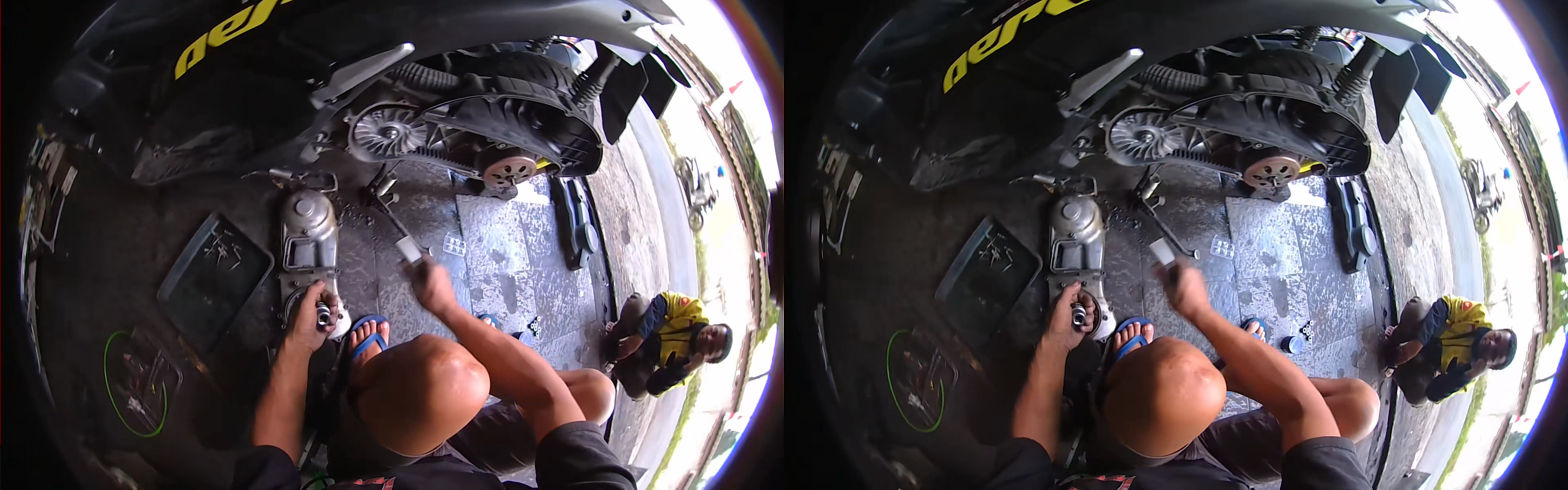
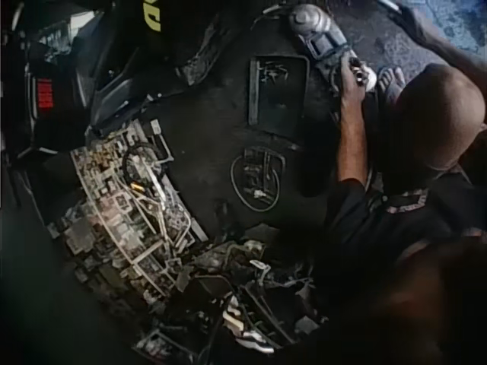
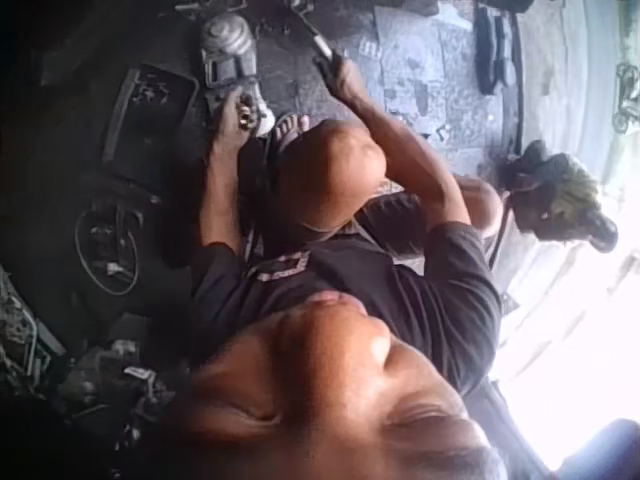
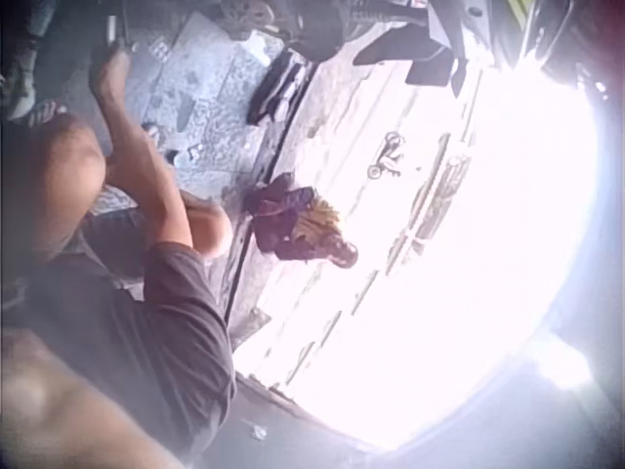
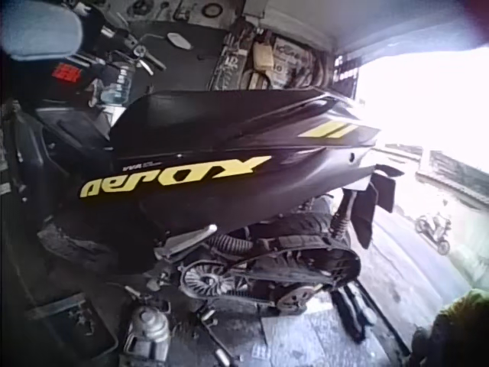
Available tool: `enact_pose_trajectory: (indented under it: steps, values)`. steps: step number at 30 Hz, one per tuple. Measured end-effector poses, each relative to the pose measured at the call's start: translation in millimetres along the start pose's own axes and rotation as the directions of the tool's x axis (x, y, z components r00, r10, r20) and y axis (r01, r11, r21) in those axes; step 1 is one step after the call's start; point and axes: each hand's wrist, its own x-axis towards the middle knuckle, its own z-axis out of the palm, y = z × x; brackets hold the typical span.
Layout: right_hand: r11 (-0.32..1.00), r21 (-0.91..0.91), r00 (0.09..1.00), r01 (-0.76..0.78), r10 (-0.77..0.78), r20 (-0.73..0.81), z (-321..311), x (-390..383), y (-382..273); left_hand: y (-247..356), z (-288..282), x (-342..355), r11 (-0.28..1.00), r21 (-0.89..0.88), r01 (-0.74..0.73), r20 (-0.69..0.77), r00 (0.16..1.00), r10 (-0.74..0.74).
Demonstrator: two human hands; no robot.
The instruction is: The person reassembles a motorcycle transmission, using an impact driver to tighten nuts on the clutch and variator before fitting the outer engine case and securing it with bolts.
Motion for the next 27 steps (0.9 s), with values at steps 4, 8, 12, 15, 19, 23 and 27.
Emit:
enact_pose_trajectory:
  steps: [4,8,12,15,19,23,27]
  values:
    - [0.958,0.284,0.865,-0.041,0.176,-0.47,-62,43,55,-23,1,16,0.977,-0.209,0.032,-0.029,0.999,-0.039]
    - [0.97,0.237,0.902,-0.045,0.142,-0.408,-87,46,72,-39,12,28,0.991,-0.125,0.056,0.025,0.998,-0.054]
    - [0.962,0.264,0.923,-0.075,0.167,-0.347,-76,43,61,-38,41,43,1.0,0.002,-0.005,0.018,1.0,0.005]
    - [0.943,0.324,0.949,-0.081,0.172,-0.264,-62,41,51,-28,64,54,0.991,0.13,-0.032,-0.047,0.998,0.038]
    - [0.922,0.367,0.965,-0.12,0.195,-0.176,-38,52,23,-22,82,63,0.973,0.226,-0.051,-0.145,0.986,0.085]
    - [0.972,0.234,0.984,0.006,0.036,-0.177,-11,96,-35,-31,84,63,0.972,0.235,-0.007,-0.197,0.979,0.055]
    - [0.972,0.228,0.943,0.057,0.023,-0.333,0,144,-86,-42,65,47,0.973,0.231,-0.001,-0.209,0.977,0.05]
